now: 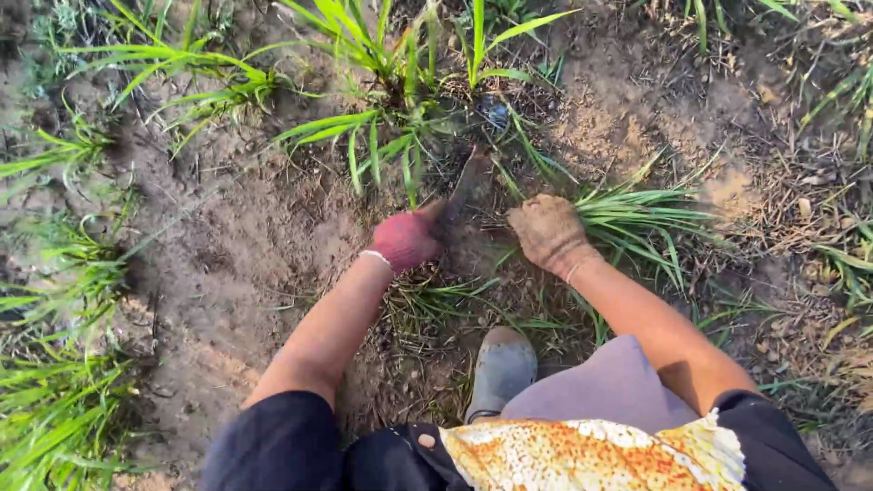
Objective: Weeding a field by hand using a sickle while wearing protective gloves.
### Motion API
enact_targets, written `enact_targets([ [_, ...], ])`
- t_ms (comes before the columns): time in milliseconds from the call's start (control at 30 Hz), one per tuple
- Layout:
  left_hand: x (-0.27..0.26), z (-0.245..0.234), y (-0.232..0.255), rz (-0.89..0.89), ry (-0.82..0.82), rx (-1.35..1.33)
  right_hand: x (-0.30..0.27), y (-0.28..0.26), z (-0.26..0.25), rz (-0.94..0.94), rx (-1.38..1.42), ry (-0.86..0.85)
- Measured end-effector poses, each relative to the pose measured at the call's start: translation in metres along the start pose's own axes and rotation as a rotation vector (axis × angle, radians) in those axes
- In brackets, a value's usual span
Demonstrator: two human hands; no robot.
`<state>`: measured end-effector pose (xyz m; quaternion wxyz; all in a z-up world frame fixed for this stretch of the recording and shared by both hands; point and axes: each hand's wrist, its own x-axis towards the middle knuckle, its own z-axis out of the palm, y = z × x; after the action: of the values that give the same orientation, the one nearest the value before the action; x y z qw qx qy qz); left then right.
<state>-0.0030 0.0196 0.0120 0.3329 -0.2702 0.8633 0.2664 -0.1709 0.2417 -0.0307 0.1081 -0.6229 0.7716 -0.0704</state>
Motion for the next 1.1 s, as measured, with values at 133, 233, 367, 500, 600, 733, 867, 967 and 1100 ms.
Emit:
enact_targets([
  [133,0.019,0.009,-0.020,0.074,0.141,-0.127,-0.011,0.001,0.013,-0.044,0.040,0.110],
  [233,0.021,0.016,-0.019,0.159,0.752,-0.882,-0.002,-0.011,-0.005,0.061,0.004,-0.051],
  [367,0.008,-0.012,-0.008,0.058,0.050,-0.080,0.005,-0.017,-0.003,0.059,-0.022,-0.215],
  [500,0.033,0.043,-0.029,0.074,0.567,-0.924,-0.004,-0.029,0.000,0.024,0.027,-0.173],
  [600,0.014,0.020,-0.013,0.154,-0.004,-0.081,0.001,-0.033,0.002,0.065,0.113,-0.238],
  [733,0.010,0.008,-0.003,0.166,0.125,-0.158,-0.006,-0.032,0.010,0.072,0.199,-0.271],
  [867,0.012,0.017,-0.007,0.034,0.312,-0.341,0.018,-0.040,-0.032,0.167,0.113,-0.595],
  [967,0.013,0.013,-0.020,0.031,0.109,-0.135,0.052,-0.045,-0.080,0.181,0.124,-0.566],
  [1100,0.000,-0.009,-0.025,-0.206,0.297,-0.395,0.107,-0.030,-0.057,0.128,0.082,-0.095],
])
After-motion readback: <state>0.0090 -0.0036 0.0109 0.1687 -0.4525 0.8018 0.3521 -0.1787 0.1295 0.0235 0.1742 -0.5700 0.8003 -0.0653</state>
